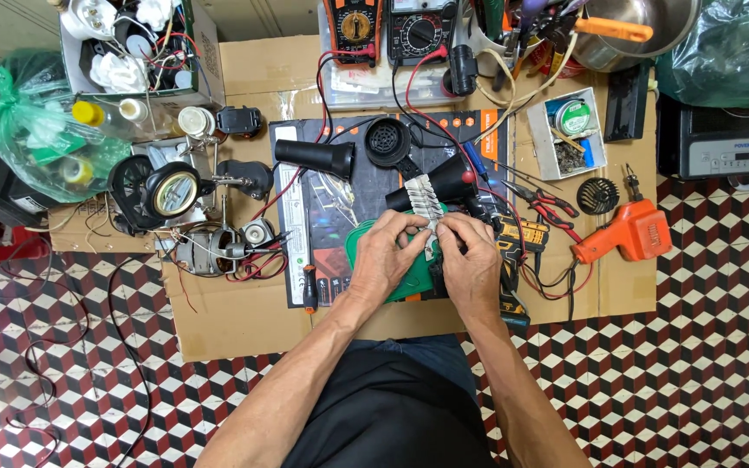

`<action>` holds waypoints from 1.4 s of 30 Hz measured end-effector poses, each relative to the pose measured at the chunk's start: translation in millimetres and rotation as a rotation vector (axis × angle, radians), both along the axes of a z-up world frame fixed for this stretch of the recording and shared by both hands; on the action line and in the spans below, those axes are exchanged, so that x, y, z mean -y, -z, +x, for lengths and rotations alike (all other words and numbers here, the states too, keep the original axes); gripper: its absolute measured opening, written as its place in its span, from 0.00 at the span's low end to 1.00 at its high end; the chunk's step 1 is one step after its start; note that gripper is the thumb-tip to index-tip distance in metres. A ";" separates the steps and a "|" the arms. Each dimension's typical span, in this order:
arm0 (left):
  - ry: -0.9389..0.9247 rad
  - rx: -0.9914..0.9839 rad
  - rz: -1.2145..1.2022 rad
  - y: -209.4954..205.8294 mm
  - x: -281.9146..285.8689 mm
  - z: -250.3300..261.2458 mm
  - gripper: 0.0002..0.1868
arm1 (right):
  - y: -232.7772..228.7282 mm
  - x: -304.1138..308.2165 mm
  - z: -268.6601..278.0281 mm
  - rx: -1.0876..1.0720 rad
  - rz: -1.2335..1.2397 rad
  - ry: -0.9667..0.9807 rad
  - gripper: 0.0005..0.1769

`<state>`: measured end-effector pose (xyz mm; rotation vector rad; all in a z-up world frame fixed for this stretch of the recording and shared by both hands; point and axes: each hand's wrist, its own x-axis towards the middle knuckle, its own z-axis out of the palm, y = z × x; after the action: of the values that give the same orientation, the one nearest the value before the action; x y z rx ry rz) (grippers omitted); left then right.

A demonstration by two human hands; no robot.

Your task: The person works on a small electronic device on a cluttered workbench. They use a heat gun to apply heat to the device, then open a small container of paste and apply it to the device. Finally, they use pliers to adjust a component on the device.

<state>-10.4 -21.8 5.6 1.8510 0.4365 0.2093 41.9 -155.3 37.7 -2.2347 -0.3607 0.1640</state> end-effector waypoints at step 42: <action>0.009 -0.043 -0.170 13.8 -16.0 -7.8 0.10 | -12.4 1.3 -8.2 -0.049 -0.024 0.141 0.08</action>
<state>-18.2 -5.7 -8.2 1.6933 0.4610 0.1229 33.7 -156.6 50.1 -2.2665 -0.1742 0.1480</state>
